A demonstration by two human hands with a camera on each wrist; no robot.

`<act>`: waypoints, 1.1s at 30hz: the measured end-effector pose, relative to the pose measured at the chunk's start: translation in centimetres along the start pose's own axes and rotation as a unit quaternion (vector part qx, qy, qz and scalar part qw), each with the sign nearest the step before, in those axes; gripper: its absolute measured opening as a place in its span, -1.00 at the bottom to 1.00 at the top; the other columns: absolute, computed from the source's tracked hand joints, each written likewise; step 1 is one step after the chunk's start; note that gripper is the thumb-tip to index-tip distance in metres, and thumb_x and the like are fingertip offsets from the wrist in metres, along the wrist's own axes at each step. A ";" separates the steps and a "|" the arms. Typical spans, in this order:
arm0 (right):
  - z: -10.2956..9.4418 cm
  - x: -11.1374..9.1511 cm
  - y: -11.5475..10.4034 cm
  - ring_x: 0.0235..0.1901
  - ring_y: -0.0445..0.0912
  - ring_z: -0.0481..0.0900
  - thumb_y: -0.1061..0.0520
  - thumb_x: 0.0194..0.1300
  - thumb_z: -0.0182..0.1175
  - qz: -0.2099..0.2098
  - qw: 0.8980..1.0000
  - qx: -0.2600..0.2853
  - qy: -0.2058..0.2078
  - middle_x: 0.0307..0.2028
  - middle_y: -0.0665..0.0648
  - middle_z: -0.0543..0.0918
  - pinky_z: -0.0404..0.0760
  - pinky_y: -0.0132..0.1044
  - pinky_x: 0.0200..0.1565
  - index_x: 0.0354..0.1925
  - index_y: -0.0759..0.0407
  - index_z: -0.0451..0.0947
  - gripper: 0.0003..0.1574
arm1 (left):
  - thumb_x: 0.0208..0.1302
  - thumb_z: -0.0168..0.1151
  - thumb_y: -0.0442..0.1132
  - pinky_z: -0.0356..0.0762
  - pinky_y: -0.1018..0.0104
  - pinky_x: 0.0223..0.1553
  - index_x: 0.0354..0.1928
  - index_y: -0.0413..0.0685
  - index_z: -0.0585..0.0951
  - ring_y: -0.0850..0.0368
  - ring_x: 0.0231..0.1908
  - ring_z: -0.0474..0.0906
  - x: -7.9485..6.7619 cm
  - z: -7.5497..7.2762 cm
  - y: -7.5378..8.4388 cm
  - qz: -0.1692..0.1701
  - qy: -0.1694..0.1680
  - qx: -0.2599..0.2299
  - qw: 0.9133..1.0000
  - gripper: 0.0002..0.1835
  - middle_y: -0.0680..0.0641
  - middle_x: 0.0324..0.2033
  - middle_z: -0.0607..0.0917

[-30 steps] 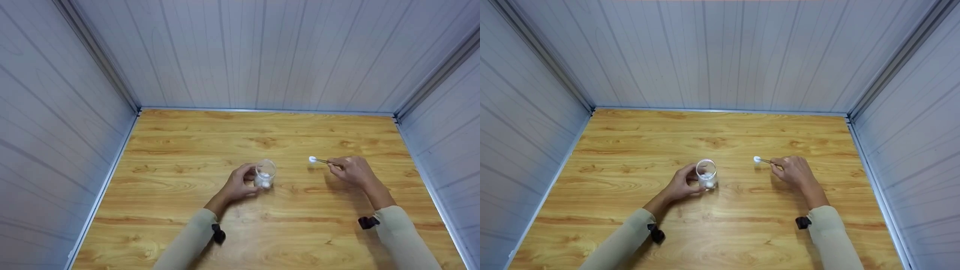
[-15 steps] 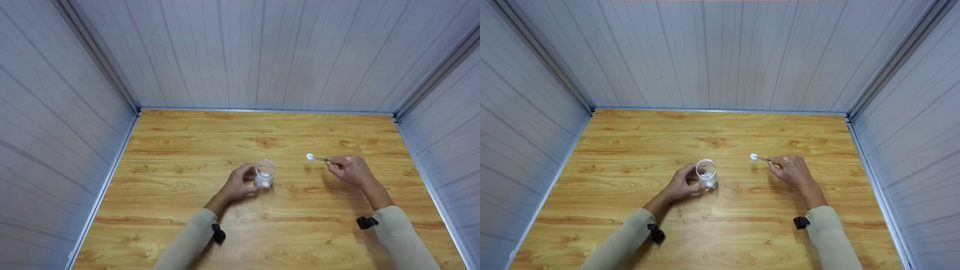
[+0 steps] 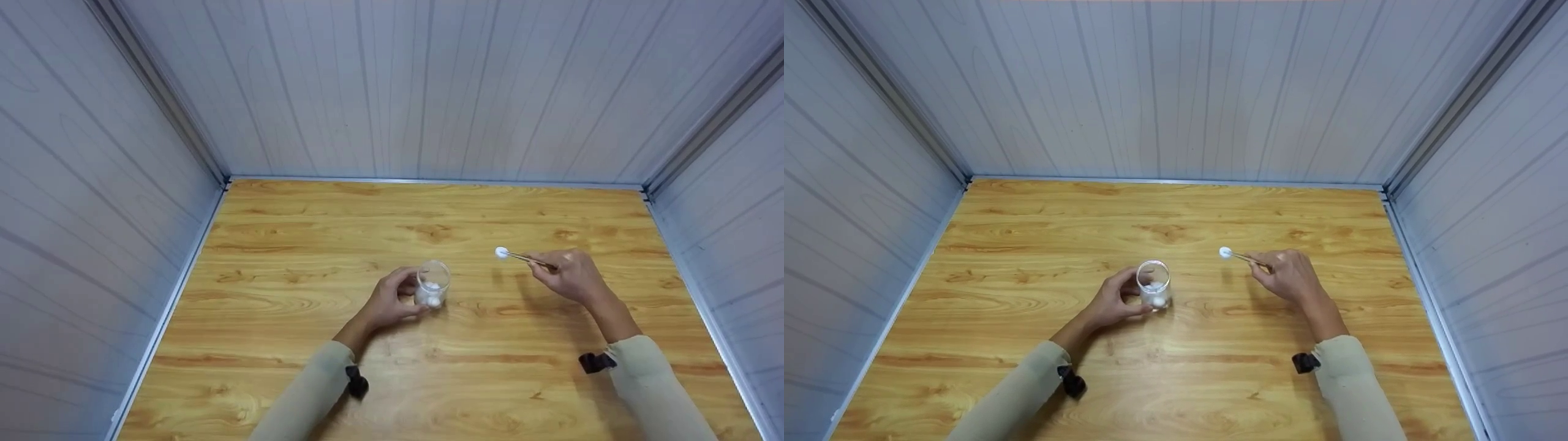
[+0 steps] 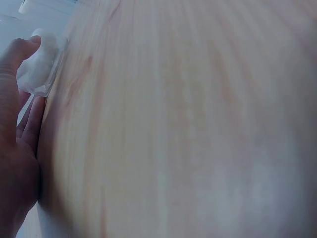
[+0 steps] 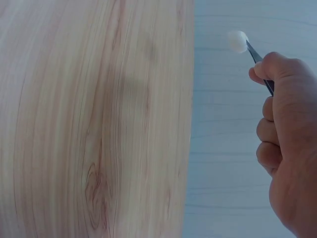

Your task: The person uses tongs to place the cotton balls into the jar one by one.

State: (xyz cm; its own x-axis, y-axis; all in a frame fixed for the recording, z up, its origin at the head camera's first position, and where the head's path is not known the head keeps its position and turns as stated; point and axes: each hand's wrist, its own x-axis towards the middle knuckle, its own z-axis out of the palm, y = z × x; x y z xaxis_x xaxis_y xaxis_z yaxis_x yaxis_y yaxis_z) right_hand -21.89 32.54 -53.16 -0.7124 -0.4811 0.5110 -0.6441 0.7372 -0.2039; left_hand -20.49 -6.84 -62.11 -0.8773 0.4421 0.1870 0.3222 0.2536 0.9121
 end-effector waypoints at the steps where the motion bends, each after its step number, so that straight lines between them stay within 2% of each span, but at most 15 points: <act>1: 0.1 0.0 -0.1 -0.71 -0.38 0.27 0.22 0.15 0.44 0.000 1.000 0.002 0.001 -0.51 0.14 0.81 0.24 -0.50 -0.64 -0.10 0.16 0.80 -0.71 | 0.07 0.54 -0.38 0.69 -0.08 0.12 0.35 -0.25 0.45 -0.23 0.09 0.62 0.0 0.0 0.0 0.000 -0.001 0.001 1.000 -0.24 -0.37 0.09 0.60; 4: 0.2 0.0 -0.2 -0.70 -0.37 0.31 0.23 0.15 0.43 0.000 1.000 0.010 0.003 -0.48 0.14 0.82 0.28 -0.49 -0.63 -0.07 0.15 0.79 -0.68 | 0.08 0.54 -0.36 0.69 -0.07 0.13 0.36 -0.23 0.45 -0.23 0.10 0.62 0.0 0.0 -0.1 0.000 -0.003 0.003 1.000 -0.24 -0.37 0.11 0.60; 10: 0.4 0.0 -0.4 -0.67 -0.35 0.41 0.25 0.15 0.44 -0.005 1.000 0.023 0.004 -0.43 0.16 0.83 0.34 -0.51 -0.63 -0.05 0.15 0.78 -0.66 | 0.06 0.58 -0.25 0.72 0.05 0.12 0.34 0.00 0.50 -0.08 0.10 0.64 -0.1 -0.2 -0.2 -0.003 -0.004 -0.003 1.000 -0.24 -0.18 0.12 0.62; 18: -0.1 0.8 -1.1 -0.67 -0.38 0.42 0.28 0.17 0.43 0.006 0.999 0.052 0.006 -0.43 0.14 0.83 0.34 -0.52 -0.61 -0.06 0.16 0.78 -0.67 | 0.09 0.57 -0.14 0.72 0.26 0.11 0.36 0.11 0.48 0.06 0.08 0.64 -0.1 -0.4 -0.3 0.008 -0.009 0.009 1.000 -0.24 -0.08 0.10 0.62; 22: -0.3 1.2 -1.6 -0.68 -0.42 0.33 0.27 0.18 0.42 0.009 0.998 0.061 0.005 -0.46 0.12 0.82 0.31 -0.53 -0.61 -0.06 0.17 0.79 -0.69 | 0.10 0.57 -0.14 0.72 0.25 0.12 0.37 0.19 0.47 0.08 0.08 0.63 -0.2 -0.4 -0.3 0.005 -0.012 0.019 1.000 -0.23 -0.06 0.10 0.62; 26: -0.3 1.7 -1.9 -0.69 -0.44 0.26 0.28 0.17 0.43 -0.006 0.998 0.064 0.011 -0.46 0.12 0.82 0.27 -0.53 -0.62 -0.06 0.17 0.79 -0.69 | 0.09 0.58 -0.14 0.72 0.26 0.12 0.37 0.16 0.47 0.08 0.09 0.62 -0.1 -0.5 -0.4 0.000 -0.014 0.016 1.000 -0.23 -0.06 0.10 0.61; 33: -0.1 2.3 -2.2 -0.67 -0.44 0.30 0.33 0.14 0.43 -0.017 0.996 0.089 0.026 -0.48 0.10 0.81 0.29 -0.57 -0.60 -0.06 0.18 0.78 -0.66 | 0.11 0.56 -0.13 0.70 0.33 0.12 0.37 0.19 0.47 0.13 0.09 0.62 -0.1 -0.5 -0.4 0.008 -0.012 0.020 1.000 -0.24 -0.02 0.12 0.62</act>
State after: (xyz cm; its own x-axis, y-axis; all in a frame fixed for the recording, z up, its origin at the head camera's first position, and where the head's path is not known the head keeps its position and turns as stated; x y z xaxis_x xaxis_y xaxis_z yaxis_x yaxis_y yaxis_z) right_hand -22.09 29.91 -51.44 -0.6765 -0.4757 0.5622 -0.7104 0.6226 -0.3280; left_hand -20.70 -7.40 -62.35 -0.8633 0.4669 0.1915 0.3498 0.2802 0.8939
